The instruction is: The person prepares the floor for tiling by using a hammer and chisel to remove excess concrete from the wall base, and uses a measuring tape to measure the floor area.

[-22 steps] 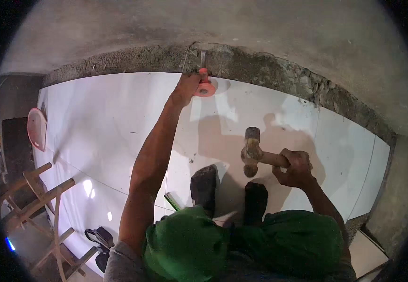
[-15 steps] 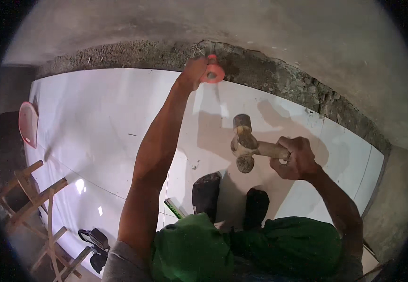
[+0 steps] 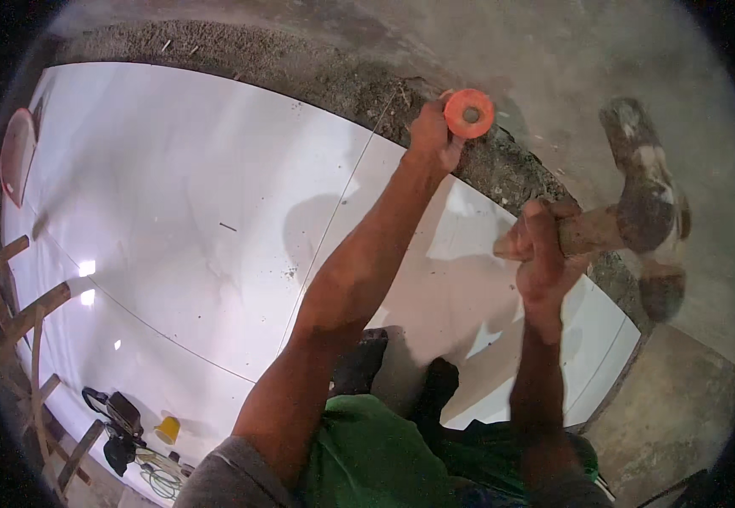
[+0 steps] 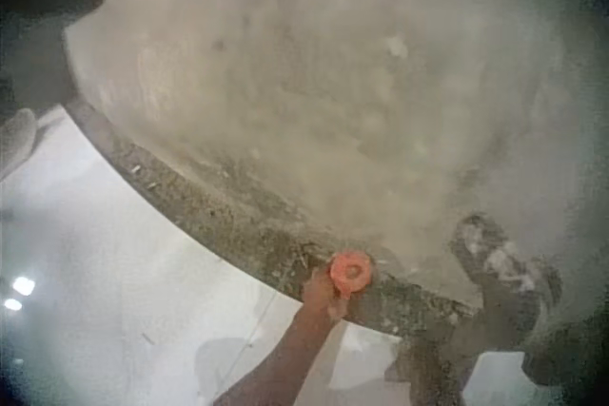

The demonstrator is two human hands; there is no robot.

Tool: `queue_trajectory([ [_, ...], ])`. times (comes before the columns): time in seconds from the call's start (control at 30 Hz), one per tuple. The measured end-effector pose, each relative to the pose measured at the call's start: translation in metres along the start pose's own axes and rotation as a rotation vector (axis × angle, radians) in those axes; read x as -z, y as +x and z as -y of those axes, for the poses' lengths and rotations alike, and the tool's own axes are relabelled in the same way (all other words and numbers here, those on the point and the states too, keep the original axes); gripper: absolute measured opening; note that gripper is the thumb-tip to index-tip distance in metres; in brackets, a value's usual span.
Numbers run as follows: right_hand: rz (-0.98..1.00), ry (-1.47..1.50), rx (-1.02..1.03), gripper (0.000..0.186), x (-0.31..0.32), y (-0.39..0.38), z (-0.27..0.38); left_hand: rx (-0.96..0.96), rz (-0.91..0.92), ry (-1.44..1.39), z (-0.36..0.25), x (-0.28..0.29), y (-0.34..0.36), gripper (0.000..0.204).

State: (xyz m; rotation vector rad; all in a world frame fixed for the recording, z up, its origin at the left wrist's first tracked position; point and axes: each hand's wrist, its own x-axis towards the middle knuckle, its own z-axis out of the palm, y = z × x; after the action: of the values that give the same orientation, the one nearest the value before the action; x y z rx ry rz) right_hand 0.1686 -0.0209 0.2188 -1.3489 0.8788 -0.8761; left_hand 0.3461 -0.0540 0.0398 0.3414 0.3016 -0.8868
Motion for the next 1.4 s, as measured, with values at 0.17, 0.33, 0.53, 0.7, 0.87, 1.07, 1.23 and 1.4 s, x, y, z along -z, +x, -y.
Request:
queue_trajectory([
  [0.17,0.155,-0.217,-0.527,0.011,0.018,0.046,-0.116,0.034,0.017,0.03,0.01,-0.007,-0.001,0.024],
  [0.33,0.219,-0.278,-0.298,0.013,0.002,-0.002,-0.026,0.026,-0.114,0.074,-0.004,-0.001,0.0,0.024],
  [0.53,0.121,-0.125,-0.174,0.014,0.037,0.016,-0.127,0.043,-0.069,-0.031,0.017,-0.01,0.015,0.025],
  [0.7,0.219,-0.382,-0.482,0.017,-0.004,0.004,-0.093,0.025,0.271,0.423,-0.012,0.035,0.04,0.028],
  [0.87,0.27,-0.27,-0.411,0.018,0.028,-0.044,-0.075,-0.119,0.341,0.74,-0.021,0.054,0.008,0.02],
  [1.07,0.198,-0.262,-0.417,0.019,0.064,-0.059,-0.089,0.221,-0.001,0.53,-0.018,0.067,-0.057,0.018],
  [1.23,0.278,-0.539,-0.134,0.016,0.061,-0.05,-0.091,0.313,0.132,0.269,-0.053,0.094,-0.025,0.024],
  [1.4,0.486,-1.023,0.467,0.026,0.056,-0.029,-0.065,0.232,0.081,0.51,-0.043,0.085,-0.018,0.021],
])
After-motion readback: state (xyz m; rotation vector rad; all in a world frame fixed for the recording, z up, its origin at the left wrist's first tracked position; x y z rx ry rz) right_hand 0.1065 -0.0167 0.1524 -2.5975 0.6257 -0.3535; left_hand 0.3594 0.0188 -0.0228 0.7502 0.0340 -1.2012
